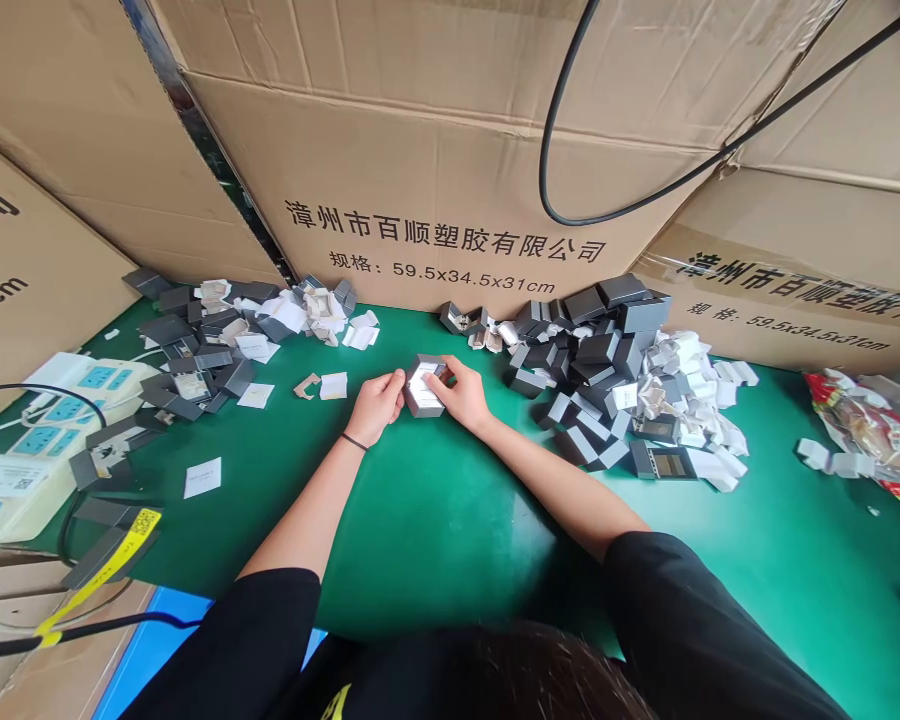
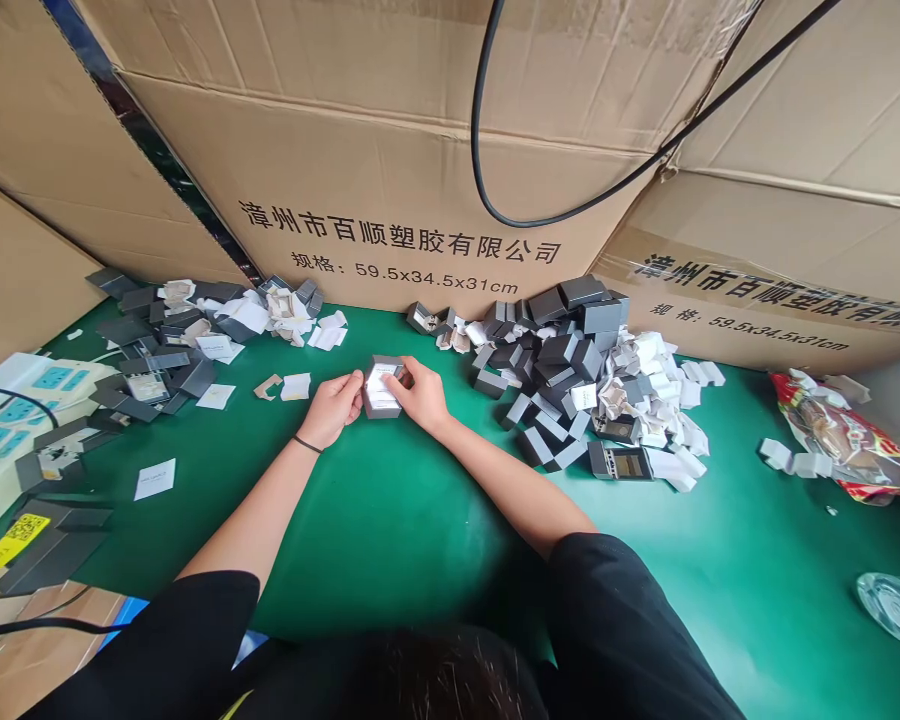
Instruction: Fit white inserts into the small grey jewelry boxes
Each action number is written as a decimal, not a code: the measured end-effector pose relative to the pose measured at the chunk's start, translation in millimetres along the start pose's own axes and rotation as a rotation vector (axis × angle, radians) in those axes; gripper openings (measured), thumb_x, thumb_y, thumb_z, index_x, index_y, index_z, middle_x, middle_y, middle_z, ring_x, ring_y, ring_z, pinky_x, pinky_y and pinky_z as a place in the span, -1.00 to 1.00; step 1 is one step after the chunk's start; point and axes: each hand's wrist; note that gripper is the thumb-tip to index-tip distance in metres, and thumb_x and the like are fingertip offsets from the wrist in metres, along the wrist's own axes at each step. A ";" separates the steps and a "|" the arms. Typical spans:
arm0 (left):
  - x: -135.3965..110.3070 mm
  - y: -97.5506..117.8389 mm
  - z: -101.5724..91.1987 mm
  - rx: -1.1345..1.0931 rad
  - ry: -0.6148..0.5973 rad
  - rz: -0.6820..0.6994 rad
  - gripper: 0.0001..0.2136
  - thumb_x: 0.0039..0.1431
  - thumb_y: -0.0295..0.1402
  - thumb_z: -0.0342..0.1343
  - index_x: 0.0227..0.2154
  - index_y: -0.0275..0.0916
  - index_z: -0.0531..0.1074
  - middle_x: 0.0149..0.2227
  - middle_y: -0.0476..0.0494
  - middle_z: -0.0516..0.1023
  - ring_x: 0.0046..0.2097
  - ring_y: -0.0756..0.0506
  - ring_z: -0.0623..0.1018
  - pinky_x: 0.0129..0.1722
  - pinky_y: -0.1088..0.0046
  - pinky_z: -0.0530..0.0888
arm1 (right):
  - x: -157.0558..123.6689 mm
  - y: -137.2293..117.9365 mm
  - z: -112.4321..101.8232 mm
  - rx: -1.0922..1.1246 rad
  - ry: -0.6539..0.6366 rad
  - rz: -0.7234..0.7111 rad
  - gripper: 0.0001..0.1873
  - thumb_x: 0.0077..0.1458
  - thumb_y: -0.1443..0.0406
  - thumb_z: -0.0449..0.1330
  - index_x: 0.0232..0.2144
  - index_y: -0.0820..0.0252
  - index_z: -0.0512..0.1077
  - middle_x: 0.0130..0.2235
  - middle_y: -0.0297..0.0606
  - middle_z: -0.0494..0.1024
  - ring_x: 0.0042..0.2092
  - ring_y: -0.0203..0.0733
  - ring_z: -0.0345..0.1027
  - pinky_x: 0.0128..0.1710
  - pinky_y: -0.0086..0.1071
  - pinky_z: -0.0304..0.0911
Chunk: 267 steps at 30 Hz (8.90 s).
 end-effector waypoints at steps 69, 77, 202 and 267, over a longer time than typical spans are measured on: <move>-8.8 -4.5 16.0 -0.267 -0.188 -0.029 -0.56 0.09 -0.10 0.09 -0.02 -0.21 0.32 -0.24 -0.14 0.46 -0.32 -0.03 0.50 -0.45 0.39 0.55 | 9.8 17.4 -3.9 0.176 -0.087 0.140 -0.69 -0.09 0.05 0.20 -0.48 0.17 0.36 -0.58 -0.42 0.33 -0.54 -0.36 0.11 -0.56 -0.48 0.04; -10.9 2.6 14.7 -0.367 -0.293 -0.120 -0.62 0.09 -0.14 0.11 -0.07 -0.23 0.35 -0.22 -0.17 0.46 -0.27 -0.06 0.51 -0.39 0.35 0.56 | 3.3 8.2 -5.9 0.102 0.044 -0.001 -0.66 -0.05 0.04 0.19 -0.29 0.12 0.40 -0.46 -0.40 0.41 -0.50 -0.35 0.19 -0.48 -0.46 0.14; -12.0 1.7 -113.8 0.930 0.599 0.761 -0.84 -0.01 -0.52 -0.02 -0.33 -0.22 0.30 -0.13 -0.26 0.42 -0.01 -0.18 0.43 -0.05 0.28 0.37 | 9.8 7.2 10.0 -0.208 -0.269 -0.159 -0.46 0.19 0.07 -0.08 -0.70 0.17 0.36 -0.62 -0.35 0.46 -0.52 -0.32 0.31 -0.42 -0.47 0.10; 29.5 33.4 29.8 -0.648 -0.224 -0.200 -0.86 0.08 -0.36 0.04 -0.30 -0.27 0.39 -0.02 -0.32 0.48 0.04 -0.21 0.46 -0.02 0.29 0.45 | 27.5 26.6 -24.7 -0.069 0.393 -0.104 -0.77 0.11 0.13 0.00 -0.38 0.16 0.30 -0.55 -0.41 0.31 -0.52 -0.30 0.19 -0.46 -0.43 0.15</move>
Point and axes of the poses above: each hand's wrist, its own x-axis towards the middle knuckle, its own z-axis out of the palm, y = z × x
